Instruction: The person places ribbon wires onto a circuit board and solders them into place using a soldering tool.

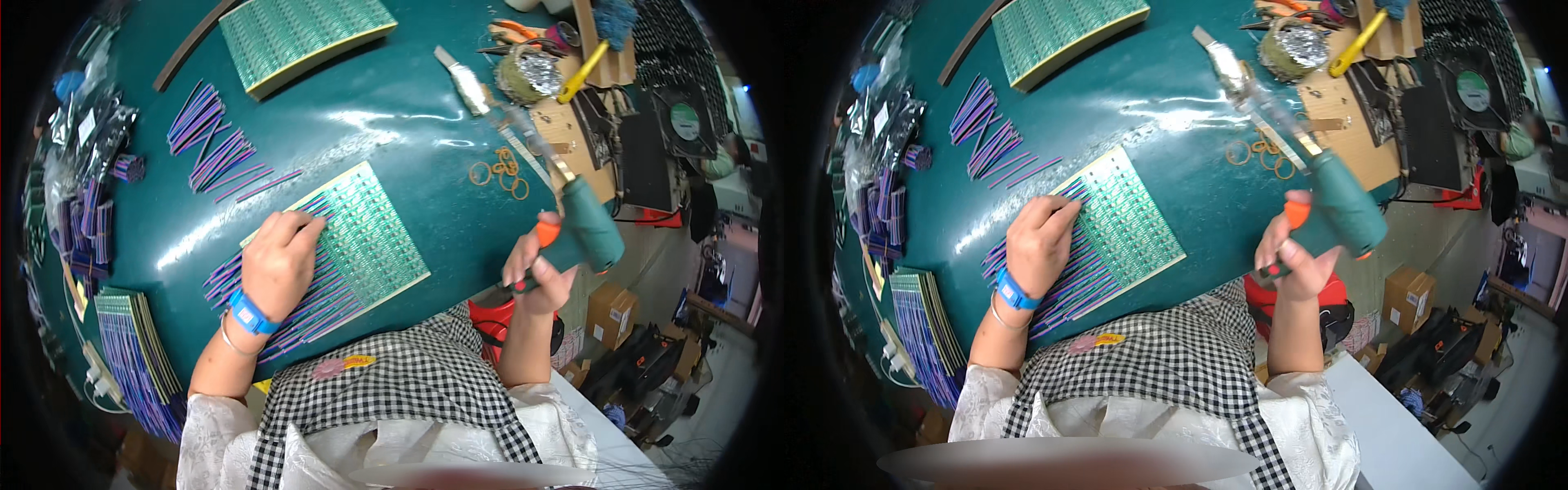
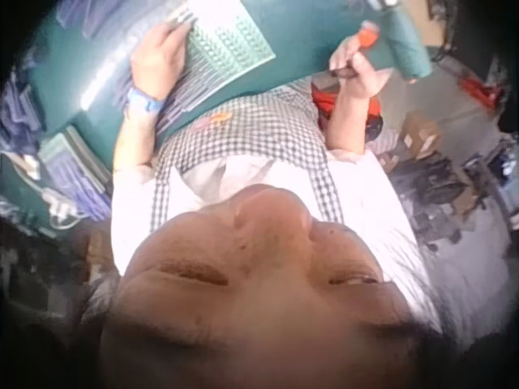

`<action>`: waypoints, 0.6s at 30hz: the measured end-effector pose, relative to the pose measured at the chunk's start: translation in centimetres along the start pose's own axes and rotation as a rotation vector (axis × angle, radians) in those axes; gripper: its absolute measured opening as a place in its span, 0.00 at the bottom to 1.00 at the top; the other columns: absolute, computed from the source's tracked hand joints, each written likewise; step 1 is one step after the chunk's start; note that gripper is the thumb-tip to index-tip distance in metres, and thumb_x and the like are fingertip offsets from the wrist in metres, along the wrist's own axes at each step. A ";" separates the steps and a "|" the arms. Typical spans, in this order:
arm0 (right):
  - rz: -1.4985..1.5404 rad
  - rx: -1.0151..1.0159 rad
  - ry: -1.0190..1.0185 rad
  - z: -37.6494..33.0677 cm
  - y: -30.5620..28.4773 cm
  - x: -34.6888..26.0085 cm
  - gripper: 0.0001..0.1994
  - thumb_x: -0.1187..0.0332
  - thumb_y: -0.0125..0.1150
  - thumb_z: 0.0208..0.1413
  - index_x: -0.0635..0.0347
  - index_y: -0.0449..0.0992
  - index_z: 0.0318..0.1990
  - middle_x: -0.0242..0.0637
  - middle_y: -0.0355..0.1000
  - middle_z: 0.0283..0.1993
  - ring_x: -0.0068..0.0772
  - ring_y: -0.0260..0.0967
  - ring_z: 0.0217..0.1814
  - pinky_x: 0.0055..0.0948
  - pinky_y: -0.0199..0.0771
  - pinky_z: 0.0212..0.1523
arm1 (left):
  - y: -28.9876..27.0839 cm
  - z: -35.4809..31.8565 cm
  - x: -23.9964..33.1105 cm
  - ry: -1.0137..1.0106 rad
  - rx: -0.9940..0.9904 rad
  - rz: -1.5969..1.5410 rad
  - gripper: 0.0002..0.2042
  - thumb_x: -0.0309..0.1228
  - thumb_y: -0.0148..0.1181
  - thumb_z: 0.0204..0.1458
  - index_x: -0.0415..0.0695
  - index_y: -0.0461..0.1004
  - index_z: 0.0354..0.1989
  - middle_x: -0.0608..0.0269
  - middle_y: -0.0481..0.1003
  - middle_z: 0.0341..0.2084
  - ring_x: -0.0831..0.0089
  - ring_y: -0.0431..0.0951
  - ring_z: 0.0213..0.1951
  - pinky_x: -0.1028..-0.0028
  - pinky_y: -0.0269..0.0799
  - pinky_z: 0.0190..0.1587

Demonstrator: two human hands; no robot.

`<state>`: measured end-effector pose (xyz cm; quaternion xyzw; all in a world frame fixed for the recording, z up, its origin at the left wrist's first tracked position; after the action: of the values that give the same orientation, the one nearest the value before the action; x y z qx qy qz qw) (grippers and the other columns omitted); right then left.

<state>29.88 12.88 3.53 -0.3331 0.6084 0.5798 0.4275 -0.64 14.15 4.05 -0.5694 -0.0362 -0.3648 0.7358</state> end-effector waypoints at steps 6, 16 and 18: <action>0.031 0.137 -0.205 5.1 -3.6 -2.8 0.28 0.75 0.56 0.53 0.71 0.59 0.62 0.39 0.66 0.30 0.26 0.61 0.20 0.26 0.68 0.18 | -2.2 0.9 -1.9 -0.165 -0.091 -0.056 0.04 0.23 0.68 0.44 0.40 0.80 0.29 0.57 0.78 0.26 0.57 0.76 0.32 0.63 0.72 0.36; -0.336 0.038 -0.260 3.8 0.3 -7.1 0.27 0.78 0.56 0.49 0.77 0.60 0.59 0.40 0.65 0.28 0.24 0.62 0.19 0.23 0.67 0.17 | -1.7 3.6 -5.9 -0.167 0.004 0.126 0.03 0.25 0.67 0.46 0.42 0.79 0.28 0.58 0.76 0.28 0.57 0.73 0.37 0.62 0.70 0.41; -0.354 -0.067 -0.204 2.8 2.0 -5.6 0.28 0.78 0.57 0.48 0.78 0.61 0.59 0.40 0.66 0.28 0.23 0.61 0.18 0.22 0.67 0.17 | -0.3 3.9 -7.0 -0.242 -0.067 0.142 0.05 0.26 0.67 0.45 0.42 0.77 0.28 0.59 0.75 0.27 0.57 0.73 0.39 0.62 0.69 0.42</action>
<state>30.75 15.38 9.55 -0.3885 0.4744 0.5460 0.5709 -4.49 20.95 2.41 -0.6345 -0.0720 -0.2415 0.7306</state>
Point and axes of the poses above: each hand's wrist, its own z-axis towards the middle knuckle, its own y-axis out of the palm, x = y × z, the point moved 9 cm from there along z, towards the middle knuckle
